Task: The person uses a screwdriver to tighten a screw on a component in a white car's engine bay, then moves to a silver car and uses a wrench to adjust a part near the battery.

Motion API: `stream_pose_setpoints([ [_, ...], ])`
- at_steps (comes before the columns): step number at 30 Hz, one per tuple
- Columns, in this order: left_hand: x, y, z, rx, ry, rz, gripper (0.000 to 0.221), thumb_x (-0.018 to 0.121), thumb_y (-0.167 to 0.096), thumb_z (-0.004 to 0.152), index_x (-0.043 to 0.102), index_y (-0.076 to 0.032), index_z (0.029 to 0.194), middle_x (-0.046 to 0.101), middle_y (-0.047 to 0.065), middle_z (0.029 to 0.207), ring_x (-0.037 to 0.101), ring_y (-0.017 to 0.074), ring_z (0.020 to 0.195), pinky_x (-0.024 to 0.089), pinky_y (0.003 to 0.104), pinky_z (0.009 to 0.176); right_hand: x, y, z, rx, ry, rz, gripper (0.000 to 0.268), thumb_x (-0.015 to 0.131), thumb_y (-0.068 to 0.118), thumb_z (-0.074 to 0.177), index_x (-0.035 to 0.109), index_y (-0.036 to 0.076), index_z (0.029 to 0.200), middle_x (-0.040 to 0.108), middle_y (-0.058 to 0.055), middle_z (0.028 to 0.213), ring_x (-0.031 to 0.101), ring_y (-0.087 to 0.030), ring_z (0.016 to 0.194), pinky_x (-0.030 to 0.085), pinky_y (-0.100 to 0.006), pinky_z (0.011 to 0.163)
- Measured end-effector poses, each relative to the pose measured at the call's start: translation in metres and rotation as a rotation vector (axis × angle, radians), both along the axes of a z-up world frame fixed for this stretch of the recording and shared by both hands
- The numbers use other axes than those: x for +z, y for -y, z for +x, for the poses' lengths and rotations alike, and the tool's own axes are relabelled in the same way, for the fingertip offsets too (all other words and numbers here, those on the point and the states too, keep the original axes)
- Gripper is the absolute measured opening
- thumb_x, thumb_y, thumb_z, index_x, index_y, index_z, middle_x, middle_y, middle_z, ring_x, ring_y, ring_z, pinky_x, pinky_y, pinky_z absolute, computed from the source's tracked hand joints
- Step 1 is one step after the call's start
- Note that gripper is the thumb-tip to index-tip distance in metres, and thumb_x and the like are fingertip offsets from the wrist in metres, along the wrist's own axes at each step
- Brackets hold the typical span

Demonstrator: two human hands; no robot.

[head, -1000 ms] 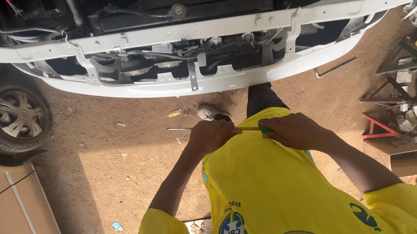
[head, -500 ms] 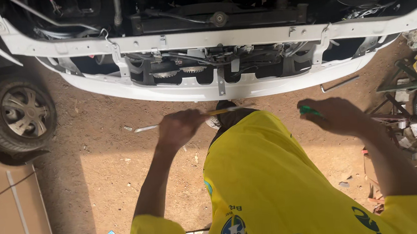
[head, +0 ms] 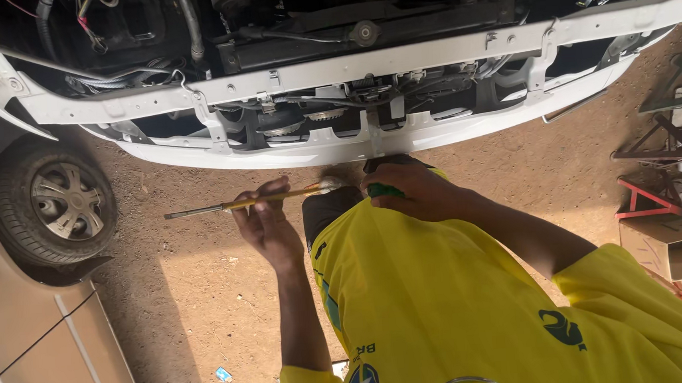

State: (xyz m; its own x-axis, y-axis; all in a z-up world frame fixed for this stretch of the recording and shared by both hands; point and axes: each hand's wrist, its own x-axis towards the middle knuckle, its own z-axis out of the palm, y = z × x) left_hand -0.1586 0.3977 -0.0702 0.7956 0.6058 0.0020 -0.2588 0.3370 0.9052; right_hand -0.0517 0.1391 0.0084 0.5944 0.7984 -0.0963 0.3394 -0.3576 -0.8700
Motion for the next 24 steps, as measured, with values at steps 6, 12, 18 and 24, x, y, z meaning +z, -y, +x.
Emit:
stream_pose_setpoints([
  [6, 0.013, -0.035, 0.037, -0.037, 0.070, -0.263, 0.015, 0.055, -0.008, 0.109, 0.045, -0.010, 0.121, 0.073, 0.023, 0.109, 0.075, 0.0329, 0.107, 0.066, 0.049, 0.093, 0.003, -0.019, -0.025, -0.304, -0.027, -0.207, 0.040, 0.068, 0.027, 0.096, 0.062, 0.011, 0.133, 0.073, -0.011, 0.098, 0.073, -0.027, 0.086, 0.057, -0.038, 0.076],
  [12, 0.020, -0.121, 0.022, -0.038, 0.094, -0.435, 0.020, 0.056, -0.012, 0.109, 0.046, -0.009, 0.126, 0.073, 0.021, 0.107, 0.075, 0.0296, 0.098, 0.066, 0.044, 0.086, 0.007, -0.073, -0.055, -0.622, -0.004, -0.127, 0.032, 0.074, 0.022, 0.097, 0.069, 0.007, 0.125, 0.074, -0.010, 0.093, 0.071, -0.018, 0.079, 0.057, -0.031, 0.074],
  [18, 0.014, -0.202, -0.037, 0.103, 0.165, -0.518, 0.020, 0.058, -0.013, 0.109, 0.048, -0.009, 0.126, 0.072, 0.020, 0.107, 0.076, 0.0295, 0.099, 0.066, 0.043, 0.085, 0.003, -0.188, -0.066, -0.338, 0.101, 0.014, 0.035, 0.084, 0.018, 0.091, 0.070, 0.005, 0.121, 0.075, -0.009, 0.105, 0.074, -0.018, 0.093, 0.058, -0.030, 0.083],
  [24, 0.014, -0.270, -0.105, 0.297, 0.209, -0.575, 0.021, 0.058, -0.013, 0.108, 0.048, -0.010, 0.126, 0.073, 0.020, 0.106, 0.076, 0.0279, 0.096, 0.066, 0.042, 0.085, 0.003, -0.293, -0.077, -0.025, 0.155, -0.011, 0.037, 0.085, 0.016, 0.088, 0.071, 0.004, 0.121, 0.075, -0.011, 0.107, 0.074, -0.018, 0.093, 0.057, -0.029, 0.082],
])
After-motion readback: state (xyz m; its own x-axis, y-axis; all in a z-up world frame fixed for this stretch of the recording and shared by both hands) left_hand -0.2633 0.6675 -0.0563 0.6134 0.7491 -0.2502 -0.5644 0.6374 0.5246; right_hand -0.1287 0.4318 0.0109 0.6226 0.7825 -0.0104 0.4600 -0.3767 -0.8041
